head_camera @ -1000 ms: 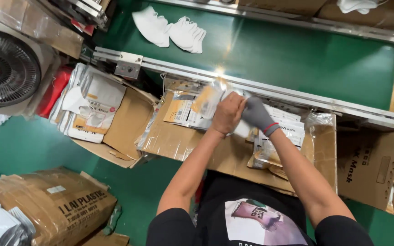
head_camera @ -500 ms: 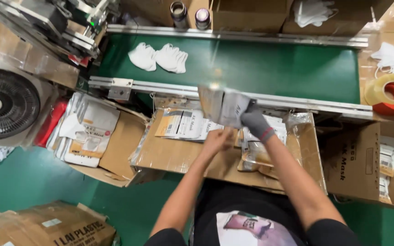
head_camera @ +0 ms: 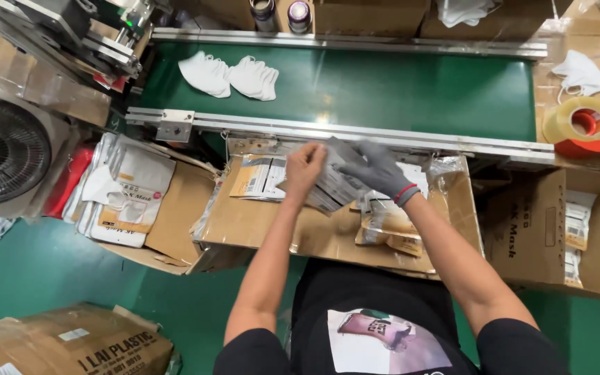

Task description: The person takes face masks from a conveyor belt, places them into individual plastic packets, and then puts the packets into a cardboard box.

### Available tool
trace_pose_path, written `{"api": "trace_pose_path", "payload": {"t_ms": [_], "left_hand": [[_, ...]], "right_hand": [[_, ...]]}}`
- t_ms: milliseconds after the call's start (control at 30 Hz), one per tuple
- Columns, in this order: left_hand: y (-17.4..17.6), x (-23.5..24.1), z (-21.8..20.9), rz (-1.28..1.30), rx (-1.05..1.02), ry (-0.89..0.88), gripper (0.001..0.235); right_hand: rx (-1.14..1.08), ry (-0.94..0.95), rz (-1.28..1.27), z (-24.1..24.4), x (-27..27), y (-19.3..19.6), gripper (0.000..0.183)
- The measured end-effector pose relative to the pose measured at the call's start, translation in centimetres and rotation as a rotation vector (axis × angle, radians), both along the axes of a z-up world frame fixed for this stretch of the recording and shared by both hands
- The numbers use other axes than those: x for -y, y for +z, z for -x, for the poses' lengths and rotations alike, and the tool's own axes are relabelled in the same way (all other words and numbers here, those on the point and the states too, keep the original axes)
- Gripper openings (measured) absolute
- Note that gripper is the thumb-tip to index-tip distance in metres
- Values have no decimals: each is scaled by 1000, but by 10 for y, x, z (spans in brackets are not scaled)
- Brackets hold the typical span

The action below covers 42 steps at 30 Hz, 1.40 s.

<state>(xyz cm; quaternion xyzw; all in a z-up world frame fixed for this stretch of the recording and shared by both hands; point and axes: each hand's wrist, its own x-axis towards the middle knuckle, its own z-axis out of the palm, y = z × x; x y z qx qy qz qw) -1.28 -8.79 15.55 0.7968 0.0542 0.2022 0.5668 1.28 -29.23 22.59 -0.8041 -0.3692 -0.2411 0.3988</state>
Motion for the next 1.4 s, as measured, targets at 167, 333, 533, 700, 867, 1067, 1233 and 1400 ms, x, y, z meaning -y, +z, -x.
{"api": "trace_pose_path", "payload": {"t_ms": [167, 333, 533, 700, 867, 1067, 1233, 1400], "left_hand": [[36, 12, 7, -84, 109, -71, 19], [95, 16, 5, -302, 210, -227, 18], [-18, -46, -23, 2, 166, 139, 16], [-86, -48, -54, 224, -57, 296, 19], [-34, 21, -24, 548, -29, 83, 30], [-37, 63, 27, 4, 43, -27, 55], [-34, 125, 25, -799, -8, -357, 113], [-111, 71, 32, -692, -484, -527, 130]], "right_hand": [[-820, 138, 41, -25, 7, -41, 28], [-696, 409, -46, -36, -1, -22, 37], [-1280, 327, -157, 51, 19, -92, 33], [-1160, 26, -214, 62, 39, -78, 39], [-796, -121, -584, -3, 110, -67, 45], [-936, -146, -640, -14, 141, -85, 46], [-511, -573, 702, -28, 102, -222, 51], [-856, -462, -316, -33, 145, -227, 39]]}}
